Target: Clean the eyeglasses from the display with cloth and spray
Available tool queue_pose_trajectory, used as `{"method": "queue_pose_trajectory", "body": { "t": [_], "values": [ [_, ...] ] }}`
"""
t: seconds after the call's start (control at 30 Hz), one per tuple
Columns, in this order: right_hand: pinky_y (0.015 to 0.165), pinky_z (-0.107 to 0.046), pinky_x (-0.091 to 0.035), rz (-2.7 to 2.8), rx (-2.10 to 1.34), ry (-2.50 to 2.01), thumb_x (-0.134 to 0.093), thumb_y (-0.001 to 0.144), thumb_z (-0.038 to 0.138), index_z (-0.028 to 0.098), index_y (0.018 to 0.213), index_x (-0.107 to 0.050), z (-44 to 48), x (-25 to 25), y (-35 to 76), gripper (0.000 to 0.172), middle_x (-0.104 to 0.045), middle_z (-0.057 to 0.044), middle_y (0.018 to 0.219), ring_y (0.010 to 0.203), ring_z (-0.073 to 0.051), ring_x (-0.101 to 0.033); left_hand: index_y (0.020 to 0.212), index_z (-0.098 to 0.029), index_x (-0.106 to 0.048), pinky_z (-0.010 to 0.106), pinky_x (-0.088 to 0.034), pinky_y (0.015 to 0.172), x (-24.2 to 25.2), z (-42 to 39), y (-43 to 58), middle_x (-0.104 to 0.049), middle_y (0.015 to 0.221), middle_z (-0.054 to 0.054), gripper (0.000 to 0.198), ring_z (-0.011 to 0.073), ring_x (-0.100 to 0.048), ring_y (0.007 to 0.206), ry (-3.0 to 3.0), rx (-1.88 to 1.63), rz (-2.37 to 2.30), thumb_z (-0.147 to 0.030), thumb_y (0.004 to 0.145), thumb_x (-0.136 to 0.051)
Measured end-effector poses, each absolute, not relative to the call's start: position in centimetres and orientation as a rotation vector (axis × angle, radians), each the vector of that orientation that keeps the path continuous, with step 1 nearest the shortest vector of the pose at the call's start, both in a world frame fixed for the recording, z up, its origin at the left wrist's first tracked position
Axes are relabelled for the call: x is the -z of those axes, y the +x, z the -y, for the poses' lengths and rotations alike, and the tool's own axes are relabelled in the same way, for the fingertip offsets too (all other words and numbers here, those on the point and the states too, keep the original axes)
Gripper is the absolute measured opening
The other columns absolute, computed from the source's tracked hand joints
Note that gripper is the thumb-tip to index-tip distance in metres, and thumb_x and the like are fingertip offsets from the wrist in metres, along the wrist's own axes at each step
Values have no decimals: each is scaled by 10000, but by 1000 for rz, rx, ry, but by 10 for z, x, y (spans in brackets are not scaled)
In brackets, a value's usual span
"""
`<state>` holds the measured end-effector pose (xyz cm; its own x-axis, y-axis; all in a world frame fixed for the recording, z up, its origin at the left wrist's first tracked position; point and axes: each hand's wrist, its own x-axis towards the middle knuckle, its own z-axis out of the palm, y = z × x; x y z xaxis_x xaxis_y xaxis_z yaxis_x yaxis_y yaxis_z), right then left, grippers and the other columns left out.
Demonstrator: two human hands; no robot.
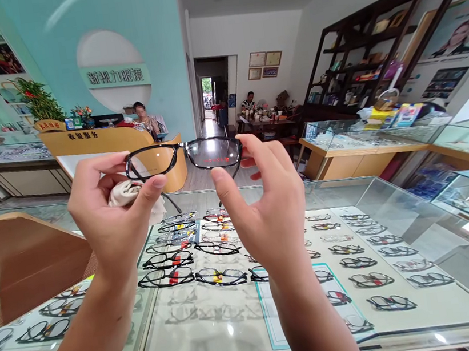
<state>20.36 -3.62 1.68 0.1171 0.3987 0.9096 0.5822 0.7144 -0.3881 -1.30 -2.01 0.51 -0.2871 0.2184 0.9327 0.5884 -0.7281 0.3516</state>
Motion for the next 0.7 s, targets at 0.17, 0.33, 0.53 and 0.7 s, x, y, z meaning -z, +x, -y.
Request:
{"method": "queue_pose_trajectory", "body": {
  "t": [0.17,0.33,0.53,0.7],
  "values": [
    [847,-458,-614,1541,114,-882,-702,1025,478,263,1328,-753,34,-17,203,375,-760,-96,1151,1069,-281,-735,1118,-264,-719,417,-562,814,-4,22,-12,-662,1013,39,575,224,-651,903,-1656,2065,967,-634,778,-999],
    [861,-467,-607,1557,93,-905,-680,1026,481,243,1370,-735,29,-15,202,423,-771,-113,1188,1098,-288,-734,1198,-255,-728,405,-572,801,-3,21,-14,-701,1096,50,631,211,-662,882,-1656,2008,948,-601,761,-1023],
    [877,-482,-612,1578,59,-919,-680,1020,519,226,1387,-727,24,-14,199,472,-772,-127,1200,1112,-300,-734,1283,-276,-740,420,-588,799,-3,21,-17,-717,1170,66,667,214,-687,870,-1656,1991,944,-568,760,-1033],
    [864,-461,-622,1572,49,-888,-692,1023,522,231,1389,-729,23,-13,199,469,-776,-126,1209,1119,-293,-734,1299,-301,-745,448,-606,811,-5,24,-16,-715,1172,67,647,223,-698,853,-1649,1993,971,-564,776,-1020]
  ]
}}
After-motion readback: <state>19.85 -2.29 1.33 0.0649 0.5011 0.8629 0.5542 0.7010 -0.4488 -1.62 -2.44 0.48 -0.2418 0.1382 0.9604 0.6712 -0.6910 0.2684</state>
